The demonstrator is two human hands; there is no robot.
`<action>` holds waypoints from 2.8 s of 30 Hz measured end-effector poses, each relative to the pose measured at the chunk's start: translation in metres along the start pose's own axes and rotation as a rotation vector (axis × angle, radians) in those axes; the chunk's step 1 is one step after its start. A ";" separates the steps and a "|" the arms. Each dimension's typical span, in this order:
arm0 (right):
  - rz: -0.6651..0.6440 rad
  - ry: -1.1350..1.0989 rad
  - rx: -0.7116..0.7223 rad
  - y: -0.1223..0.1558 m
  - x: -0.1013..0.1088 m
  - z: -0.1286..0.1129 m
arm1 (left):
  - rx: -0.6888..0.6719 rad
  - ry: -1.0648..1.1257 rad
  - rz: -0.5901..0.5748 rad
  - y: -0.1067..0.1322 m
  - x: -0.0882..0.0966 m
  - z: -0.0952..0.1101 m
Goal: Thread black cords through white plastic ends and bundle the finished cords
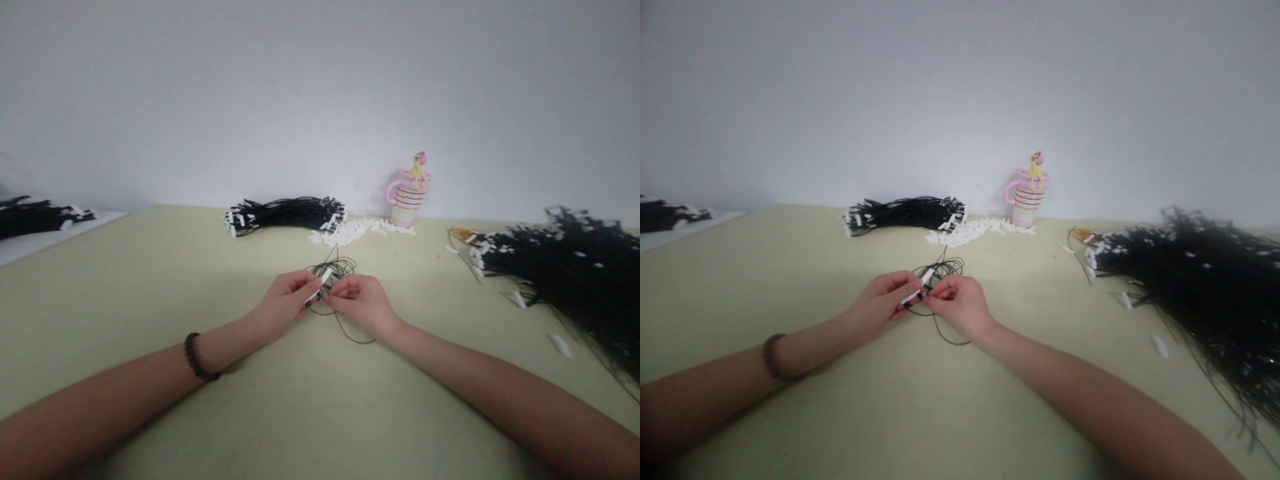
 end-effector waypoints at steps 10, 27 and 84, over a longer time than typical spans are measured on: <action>-0.035 0.283 0.161 0.006 0.004 -0.017 | -0.008 0.020 0.010 0.000 0.001 -0.001; 0.393 -0.032 0.674 0.040 0.108 -0.154 | 0.049 0.159 0.084 -0.004 0.006 -0.003; 0.045 0.366 0.338 0.013 0.001 -0.017 | -0.021 -0.030 -0.017 -0.002 -0.001 0.001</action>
Point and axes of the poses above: each hand's wrist, its own y-axis away from the middle knuckle, its own x-axis out of the back of the hand, z = x × y, the point moved 4 cm from there along -y, towards the middle knuckle, and after that the axes turned 1 degree about -x, right-handed, at the moved point
